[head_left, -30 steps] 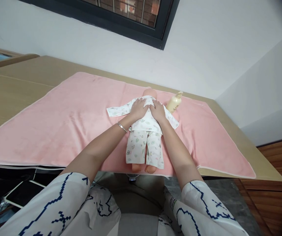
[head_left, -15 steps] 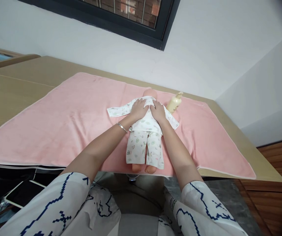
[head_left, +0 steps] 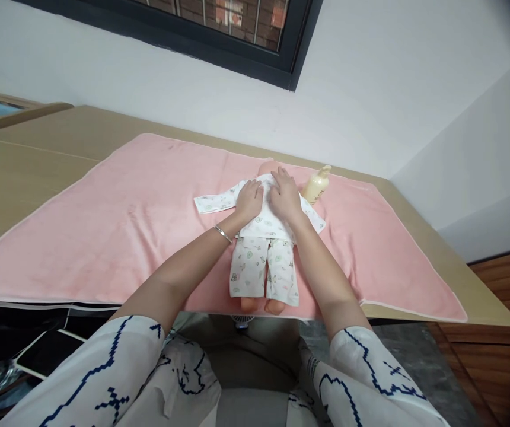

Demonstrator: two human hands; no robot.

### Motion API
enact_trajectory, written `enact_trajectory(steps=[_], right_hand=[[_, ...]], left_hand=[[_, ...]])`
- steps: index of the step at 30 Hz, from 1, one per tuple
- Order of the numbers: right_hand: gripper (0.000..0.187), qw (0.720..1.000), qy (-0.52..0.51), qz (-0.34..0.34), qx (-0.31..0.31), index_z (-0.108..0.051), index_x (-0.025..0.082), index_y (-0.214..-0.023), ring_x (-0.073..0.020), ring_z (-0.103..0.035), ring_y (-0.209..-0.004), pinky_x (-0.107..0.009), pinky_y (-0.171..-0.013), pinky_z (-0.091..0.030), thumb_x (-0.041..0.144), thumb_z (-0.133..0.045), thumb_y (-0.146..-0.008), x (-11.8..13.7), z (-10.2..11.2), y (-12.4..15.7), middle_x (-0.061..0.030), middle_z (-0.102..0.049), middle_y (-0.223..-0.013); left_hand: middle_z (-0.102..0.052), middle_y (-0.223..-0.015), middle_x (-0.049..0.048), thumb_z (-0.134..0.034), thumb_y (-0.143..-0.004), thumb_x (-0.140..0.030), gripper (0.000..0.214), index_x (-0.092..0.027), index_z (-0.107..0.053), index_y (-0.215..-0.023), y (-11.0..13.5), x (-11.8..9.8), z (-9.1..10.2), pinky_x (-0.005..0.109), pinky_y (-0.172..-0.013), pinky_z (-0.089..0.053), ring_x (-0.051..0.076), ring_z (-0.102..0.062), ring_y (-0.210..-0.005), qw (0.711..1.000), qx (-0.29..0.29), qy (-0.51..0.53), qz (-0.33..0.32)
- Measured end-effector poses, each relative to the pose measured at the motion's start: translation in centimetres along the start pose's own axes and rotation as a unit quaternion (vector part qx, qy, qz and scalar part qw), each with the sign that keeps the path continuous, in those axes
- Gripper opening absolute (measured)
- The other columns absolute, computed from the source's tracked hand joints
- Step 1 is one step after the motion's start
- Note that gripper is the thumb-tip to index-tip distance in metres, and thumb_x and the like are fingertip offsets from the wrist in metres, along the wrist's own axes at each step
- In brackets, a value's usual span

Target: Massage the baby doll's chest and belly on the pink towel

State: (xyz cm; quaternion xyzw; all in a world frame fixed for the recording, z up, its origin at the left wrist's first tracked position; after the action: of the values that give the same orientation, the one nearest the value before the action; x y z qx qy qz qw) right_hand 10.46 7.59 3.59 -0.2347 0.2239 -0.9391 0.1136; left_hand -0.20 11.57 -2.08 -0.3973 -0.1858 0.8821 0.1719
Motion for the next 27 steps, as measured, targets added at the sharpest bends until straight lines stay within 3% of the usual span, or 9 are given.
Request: enact_trajectory(steps=[6, 13, 18, 20, 24, 27], right_hand=[[0.05, 0.997, 0.005, -0.037, 0.064, -0.058, 0.014, -0.14, -0.0306, -0.036, -0.151, -0.059, -0.125, -0.024, 0.027, -0.042, -0.095, -1.8, -2.5, 0.2, -0.0149, -0.046, -0.158], [0.055, 0.999, -0.022, -0.029, -0.019, -0.052, 0.011, -0.145, -0.0248, -0.033, -0.154, -0.05, -0.128, -0.021, 0.025, -0.044, -0.093, -2.0, 0.2, -0.2, -0.0148, -0.042, -0.16], [0.05, 0.998, -0.005, 0.027, 0.053, -0.058, 0.016, -0.14, -0.0257, -0.034, -0.153, -0.051, -0.128, -0.02, 0.029, -0.049, -0.093, -1.8, -3.2, 0.3, -0.0131, -0.046, -0.158], [0.049, 0.998, 0.001, 0.037, 0.055, -0.06, 0.015, -0.139, -0.0255, -0.035, -0.152, -0.051, -0.128, -0.021, 0.029, -0.048, -0.093, -1.9, -3.5, 0.1, -0.013, -0.046, -0.158], [0.055, 0.999, 0.02, 0.022, -0.039, -0.055, 0.014, -0.142, -0.0227, -0.024, -0.157, -0.05, -0.129, -0.016, 0.024, -0.045, -0.089, -3.3, 0.0, -0.9, -0.0121, -0.039, -0.163], [0.063, 0.988, 0.041, -0.058, -0.134, -0.047, 0.01, -0.147, -0.0257, -0.014, -0.159, -0.055, -0.129, -0.015, 0.024, -0.044, -0.086, -6.5, 4.3, -1.1, -0.0148, -0.029, -0.167]], left_hand=[[-0.064, -0.142, 0.0114, -0.022, -0.104, -0.032, 0.054, -0.012, -0.065, -0.13, 0.1, 0.0, 0.2, 0.037, -0.128, -0.028, 0.02, -0.05, -0.142, 1.0, -0.016, 0.017, -0.01], [-0.063, -0.143, 0.0106, -0.027, -0.103, -0.031, 0.05, -0.014, -0.064, -0.131, 0.0, 0.1, 0.2, 0.038, -0.127, -0.029, 0.021, -0.049, -0.143, 1.0, -0.015, 0.024, -0.008], [-0.062, -0.144, 0.011, -0.03, -0.103, -0.03, 0.048, -0.014, -0.064, -0.132, 0.2, -0.2, 0.3, 0.036, -0.127, -0.03, 0.022, -0.05, -0.142, 1.0, -0.011, -0.004, 0.0], [-0.063, -0.142, 0.0128, -0.033, -0.101, -0.03, 0.047, -0.013, -0.065, -0.131, 0.4, -0.4, 0.8, 0.038, -0.125, -0.031, 0.025, -0.051, -0.14, 0.999, -0.02, -0.026, 0.002], [-0.067, -0.135, 0.0152, -0.035, -0.1, -0.031, 0.045, -0.013, -0.069, -0.123, 0.5, -1.2, 1.5, 0.045, -0.122, -0.036, 0.029, -0.056, -0.135, 0.999, -0.026, -0.032, 0.016], [-0.065, -0.139, 0.0116, -0.038, -0.097, -0.027, 0.041, -0.016, -0.069, -0.12, 0.3, -2.3, 2.1, 0.04, -0.123, -0.037, 0.024, -0.054, -0.138, 0.994, -0.052, 0.081, 0.042]])
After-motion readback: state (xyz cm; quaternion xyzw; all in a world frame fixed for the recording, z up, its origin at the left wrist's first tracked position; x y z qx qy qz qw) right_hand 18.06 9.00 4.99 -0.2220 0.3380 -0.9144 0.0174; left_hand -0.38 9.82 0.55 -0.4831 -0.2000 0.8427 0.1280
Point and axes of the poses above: each hand's wrist, its own y-axis away from the middle knuckle, its own z-axis out of the back of the hand, x = y × z, the point moved 10 cm from there along -y, towards the middle knuckle
